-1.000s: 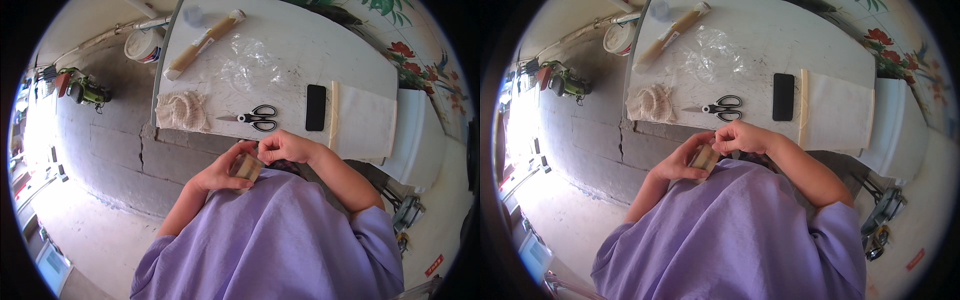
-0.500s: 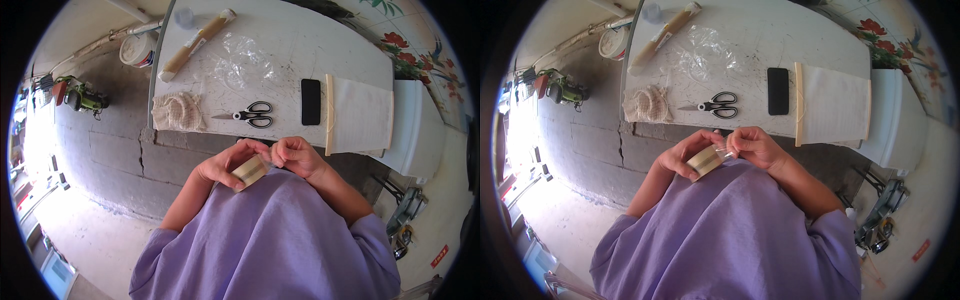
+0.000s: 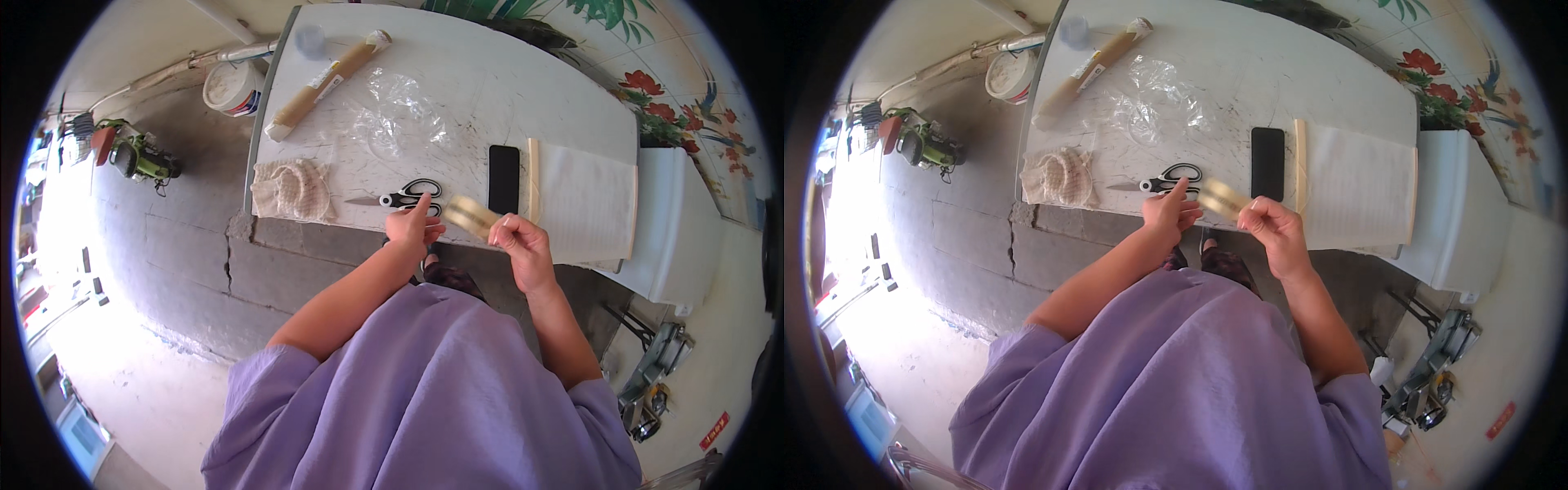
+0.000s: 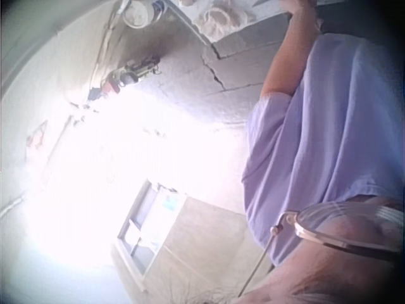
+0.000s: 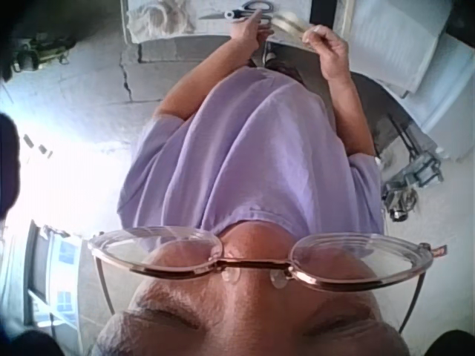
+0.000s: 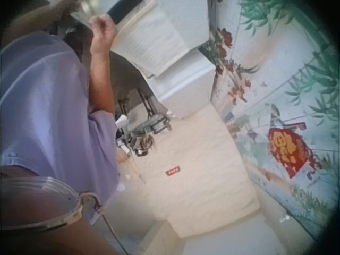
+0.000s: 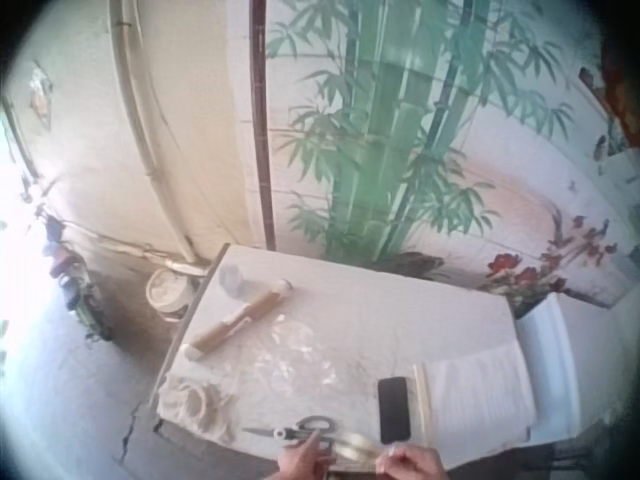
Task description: The person cuts a piece of tape and applies it to a wooden stick. They then attach the stick to the back of a printed menu sheet. The person moves around the room, picks up a plastic container and a cloth, and washes the cloth in a basin.
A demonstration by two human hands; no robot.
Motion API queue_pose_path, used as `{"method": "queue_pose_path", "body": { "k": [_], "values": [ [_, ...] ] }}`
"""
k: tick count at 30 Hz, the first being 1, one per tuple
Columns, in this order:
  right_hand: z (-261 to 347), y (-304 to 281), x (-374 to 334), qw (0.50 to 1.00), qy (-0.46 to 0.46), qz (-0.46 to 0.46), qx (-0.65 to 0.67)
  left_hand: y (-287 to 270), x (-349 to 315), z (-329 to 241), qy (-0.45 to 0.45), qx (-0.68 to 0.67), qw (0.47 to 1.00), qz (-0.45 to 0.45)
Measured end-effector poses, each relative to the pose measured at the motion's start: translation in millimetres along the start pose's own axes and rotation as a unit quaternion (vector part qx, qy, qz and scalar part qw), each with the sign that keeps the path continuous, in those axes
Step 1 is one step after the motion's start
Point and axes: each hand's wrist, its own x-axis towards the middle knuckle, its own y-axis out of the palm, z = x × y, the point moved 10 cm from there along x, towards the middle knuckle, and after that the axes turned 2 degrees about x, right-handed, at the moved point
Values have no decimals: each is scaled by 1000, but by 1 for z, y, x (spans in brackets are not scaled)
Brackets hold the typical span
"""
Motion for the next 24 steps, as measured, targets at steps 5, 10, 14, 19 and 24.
{"method": "queue_pose_path", "body": {
  "k": [5,10,14,19,24],
  "values": [
    [-10,-18,16,999,-25,-35,-12,-2,13,-4,-22,67,992,-102],
    [-39,-34,34,998,6,-40,50,-19,11,-16,15,216,964,-158],
    [-58,-42,40,996,24,-38,75,-42,-3,-32,105,397,893,-184],
    [-65,-50,43,996,19,-18,82,-34,-35,-60,373,546,706,-256],
    [-65,-53,40,995,-1,-1,95,-35,-26,-57,380,558,708,-207]
  ]
}}
